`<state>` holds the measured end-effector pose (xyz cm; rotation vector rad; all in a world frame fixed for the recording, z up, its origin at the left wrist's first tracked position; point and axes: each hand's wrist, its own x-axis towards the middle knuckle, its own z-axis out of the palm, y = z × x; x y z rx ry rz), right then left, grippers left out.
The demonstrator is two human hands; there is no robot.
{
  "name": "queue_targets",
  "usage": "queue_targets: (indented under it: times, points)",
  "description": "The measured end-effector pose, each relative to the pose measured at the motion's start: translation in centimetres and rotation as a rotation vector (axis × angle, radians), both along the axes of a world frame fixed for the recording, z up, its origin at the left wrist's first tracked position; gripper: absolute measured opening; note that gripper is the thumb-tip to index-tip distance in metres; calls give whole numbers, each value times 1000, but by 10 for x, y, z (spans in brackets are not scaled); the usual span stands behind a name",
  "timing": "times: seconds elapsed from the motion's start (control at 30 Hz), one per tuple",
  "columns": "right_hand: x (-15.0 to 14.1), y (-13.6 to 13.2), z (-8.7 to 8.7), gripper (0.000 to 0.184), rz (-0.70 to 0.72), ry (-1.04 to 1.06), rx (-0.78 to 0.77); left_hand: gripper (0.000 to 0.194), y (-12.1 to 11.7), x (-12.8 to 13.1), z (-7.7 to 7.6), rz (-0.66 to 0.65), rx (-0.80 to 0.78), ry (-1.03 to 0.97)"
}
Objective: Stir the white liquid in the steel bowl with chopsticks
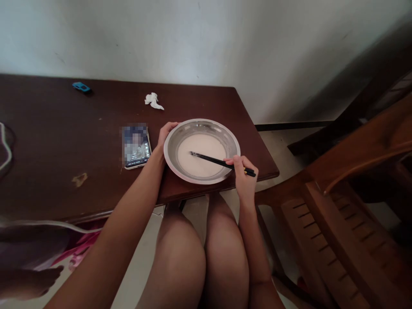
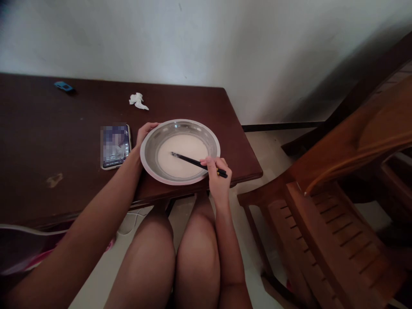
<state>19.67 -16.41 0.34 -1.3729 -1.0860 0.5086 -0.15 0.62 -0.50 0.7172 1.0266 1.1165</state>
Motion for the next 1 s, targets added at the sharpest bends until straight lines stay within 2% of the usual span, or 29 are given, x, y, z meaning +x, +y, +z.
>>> queue_targets:
  times: [0.07,0.2,0.27,0.37,0.43,0.53,0.63,0.73,0.83,0.9,1.0]
  points:
    - [1,1,-1,38,-38,-28,-2,16,1,-1,-1,-8,-1,-5]
    - [3,-2,2,49,-222,43,81,19,2,-1,-2,-25,-16,-17]
    - [2,-3,4,51,-197,76,82,19,2,-1,-2,-20,-14,-10]
    - [-1,-1,3,43,-33,58,13,16,2,-1,-3,0,-4,18]
    - [-1,1,1,37,13,12,-14,17,2,-2,-3,0,-1,21]
    - [2,1,-1,40,-95,-29,9,19,2,-1,-3,-5,-4,-1]
    - [4,-1,1,49,-216,24,58,20,2,-1,-4,3,-8,-8]
    - [1,-2,3,51,-136,72,37,19,2,-1,-4,9,0,-6]
    - [-1,1,1,40,-3,24,-15,19,3,-1,-5,0,1,-7]
    - [0,2,0,36,-28,-21,-15,20,3,-2,-5,-7,2,-19]
    - [3,0,1,45,-183,-12,33,20,3,-1,-4,-8,-3,-20]
